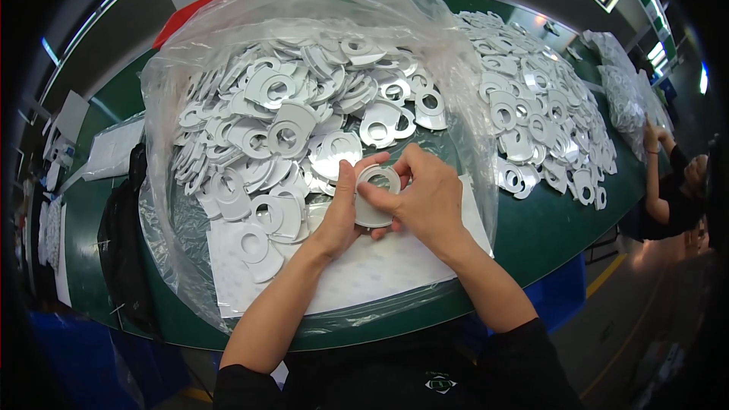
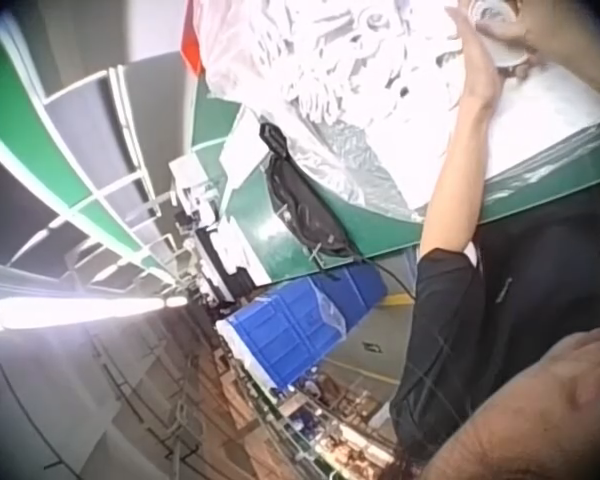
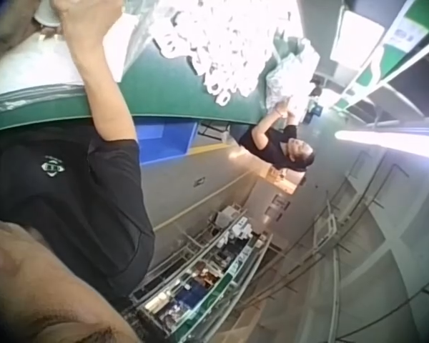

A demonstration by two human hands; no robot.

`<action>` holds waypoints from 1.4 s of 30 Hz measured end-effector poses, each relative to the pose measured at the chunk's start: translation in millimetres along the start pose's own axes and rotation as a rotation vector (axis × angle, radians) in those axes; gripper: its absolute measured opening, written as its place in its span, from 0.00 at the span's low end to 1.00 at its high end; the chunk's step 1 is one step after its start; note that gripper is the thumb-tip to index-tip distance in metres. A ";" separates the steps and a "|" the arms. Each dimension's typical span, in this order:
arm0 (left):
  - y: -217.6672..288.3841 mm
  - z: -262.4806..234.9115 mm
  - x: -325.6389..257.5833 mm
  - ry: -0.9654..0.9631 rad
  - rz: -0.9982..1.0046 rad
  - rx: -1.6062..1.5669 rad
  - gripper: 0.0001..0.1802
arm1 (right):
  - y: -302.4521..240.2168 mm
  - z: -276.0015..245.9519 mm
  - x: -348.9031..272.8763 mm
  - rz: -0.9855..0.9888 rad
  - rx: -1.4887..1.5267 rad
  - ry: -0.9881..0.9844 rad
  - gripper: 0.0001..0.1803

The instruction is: Applying circular adhesive seals to white plastic lighting fixture components at a factory workbench.

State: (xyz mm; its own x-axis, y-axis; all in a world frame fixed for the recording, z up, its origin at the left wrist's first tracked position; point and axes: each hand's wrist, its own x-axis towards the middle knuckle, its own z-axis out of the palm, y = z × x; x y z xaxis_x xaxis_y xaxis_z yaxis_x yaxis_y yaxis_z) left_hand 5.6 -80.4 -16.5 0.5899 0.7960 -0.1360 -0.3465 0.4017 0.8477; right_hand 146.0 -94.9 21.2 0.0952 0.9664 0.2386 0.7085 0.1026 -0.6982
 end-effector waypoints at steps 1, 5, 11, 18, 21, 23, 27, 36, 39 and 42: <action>0.7 -0.5 0.7 0.007 -0.008 -0.029 0.47 | 2.3 -1.4 0.3 -0.003 -0.001 0.003 0.21; 4.0 -4.8 -0.4 0.011 -0.039 -0.137 0.47 | 15.1 -10.5 5.2 -0.205 0.102 -0.099 0.18; 2.7 -5.6 1.9 -0.052 -0.070 -0.130 0.47 | 0.8 -17.1 -0.8 0.022 0.301 -0.194 0.07; 5.7 -4.2 2.5 -0.049 -0.067 -0.117 0.47 | 16.2 2.9 -0.5 -0.212 -0.016 0.061 0.10; 5.4 -6.1 3.2 -0.071 -0.074 -0.120 0.47 | 17.4 0.8 2.6 -0.148 -0.012 0.022 0.14; 8.6 -1.1 1.3 -0.036 -0.077 -0.094 0.48 | 19.5 -1.9 7.1 -0.020 0.233 -0.053 0.14; 8.0 -3.4 0.8 -0.024 -0.073 -0.083 0.48 | 31.0 -5.9 13.6 0.149 0.655 -0.226 0.16; 6.1 -2.6 -0.5 0.008 0.292 0.081 0.34 | 55.0 -54.1 35.0 0.279 0.983 0.014 0.12; 21.2 -3.9 -6.6 0.433 0.539 0.834 0.18 | 48.2 -68.1 42.0 0.225 1.444 0.432 0.15; 23.9 -6.0 -4.8 0.623 0.722 1.398 0.16 | 37.2 -54.3 34.1 0.256 1.202 0.390 0.17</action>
State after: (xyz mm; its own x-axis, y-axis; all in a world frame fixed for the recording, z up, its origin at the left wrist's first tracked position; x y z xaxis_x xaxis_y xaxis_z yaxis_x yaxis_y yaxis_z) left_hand -9.9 -71.8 1.3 0.1370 0.8059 0.5761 0.6672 -0.5049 0.5476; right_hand 213.5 -70.9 40.1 0.4753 0.8786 0.0469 -0.4118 0.2693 -0.8706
